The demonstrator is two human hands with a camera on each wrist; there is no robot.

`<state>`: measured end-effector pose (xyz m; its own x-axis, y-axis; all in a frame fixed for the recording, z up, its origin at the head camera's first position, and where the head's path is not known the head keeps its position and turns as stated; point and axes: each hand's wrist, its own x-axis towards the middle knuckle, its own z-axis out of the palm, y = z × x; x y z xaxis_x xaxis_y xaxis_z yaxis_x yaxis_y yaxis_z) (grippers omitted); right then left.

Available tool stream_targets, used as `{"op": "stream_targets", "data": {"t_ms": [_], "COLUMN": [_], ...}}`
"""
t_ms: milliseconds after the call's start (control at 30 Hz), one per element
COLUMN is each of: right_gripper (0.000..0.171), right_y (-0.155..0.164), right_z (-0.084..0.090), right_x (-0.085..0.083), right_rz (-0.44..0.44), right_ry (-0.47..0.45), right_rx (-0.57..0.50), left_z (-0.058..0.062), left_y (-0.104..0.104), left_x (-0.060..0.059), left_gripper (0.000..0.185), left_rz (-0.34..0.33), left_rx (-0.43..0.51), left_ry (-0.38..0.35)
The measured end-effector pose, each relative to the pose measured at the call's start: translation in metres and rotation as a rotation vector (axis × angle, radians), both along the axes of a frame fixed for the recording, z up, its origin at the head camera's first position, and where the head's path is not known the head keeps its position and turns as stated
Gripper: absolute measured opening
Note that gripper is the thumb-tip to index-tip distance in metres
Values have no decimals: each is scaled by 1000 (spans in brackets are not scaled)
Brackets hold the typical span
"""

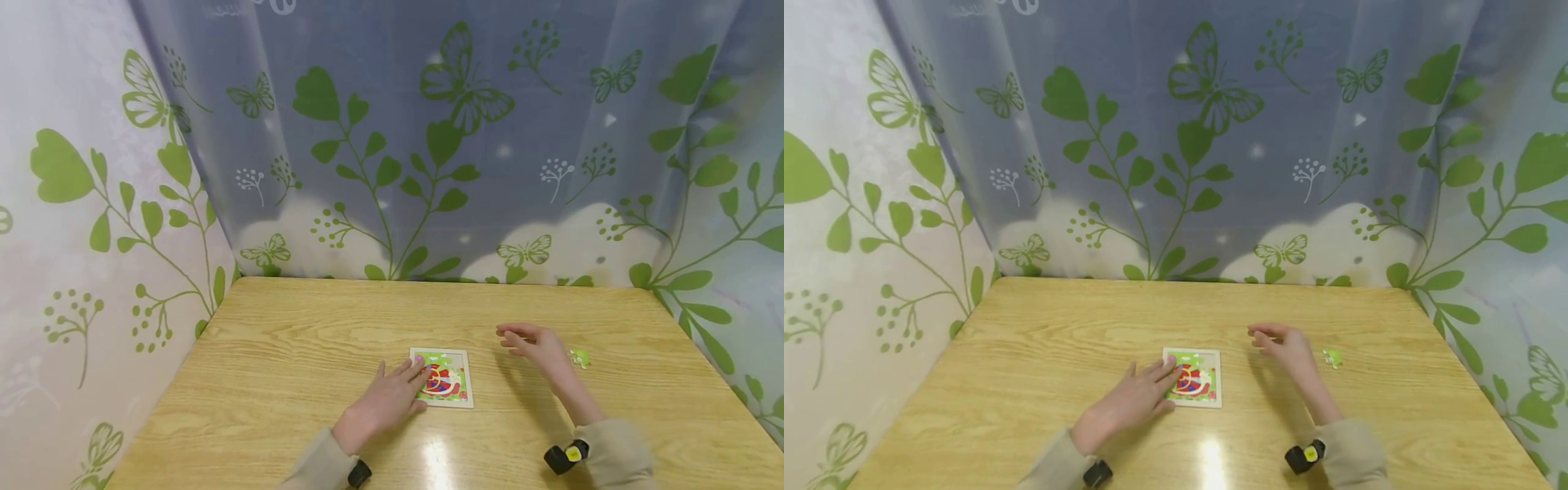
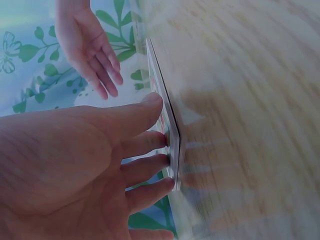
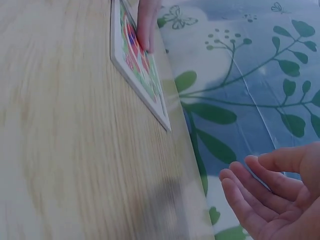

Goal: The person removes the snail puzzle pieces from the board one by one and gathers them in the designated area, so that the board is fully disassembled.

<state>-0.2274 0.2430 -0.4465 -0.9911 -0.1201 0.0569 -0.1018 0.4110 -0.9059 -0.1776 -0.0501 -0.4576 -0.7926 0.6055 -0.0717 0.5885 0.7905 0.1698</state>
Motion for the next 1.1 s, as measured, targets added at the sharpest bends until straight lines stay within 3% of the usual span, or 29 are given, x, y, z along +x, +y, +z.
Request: {"op": "stream_targets", "data": {"t_ms": [400, 833, 1100], "right_gripper": [33, 29, 26], "right_y": [-46, -70, -76], "right_z": [-13, -17, -16], "right_x": [-4, -7, -8], "right_rz": [66, 110, 73], "right_ry": [-61, -115, -141], "right_rx": [-74, 44, 143], "left_z": [-2, -1, -1], "left_y": [1, 2, 3], "left_x": [0, 1, -1], "left_gripper": [60, 59, 59], "left_rz": [18, 26, 31], "left_rx": [11, 6, 29], "left_ry": [-16, -11, -14]}}
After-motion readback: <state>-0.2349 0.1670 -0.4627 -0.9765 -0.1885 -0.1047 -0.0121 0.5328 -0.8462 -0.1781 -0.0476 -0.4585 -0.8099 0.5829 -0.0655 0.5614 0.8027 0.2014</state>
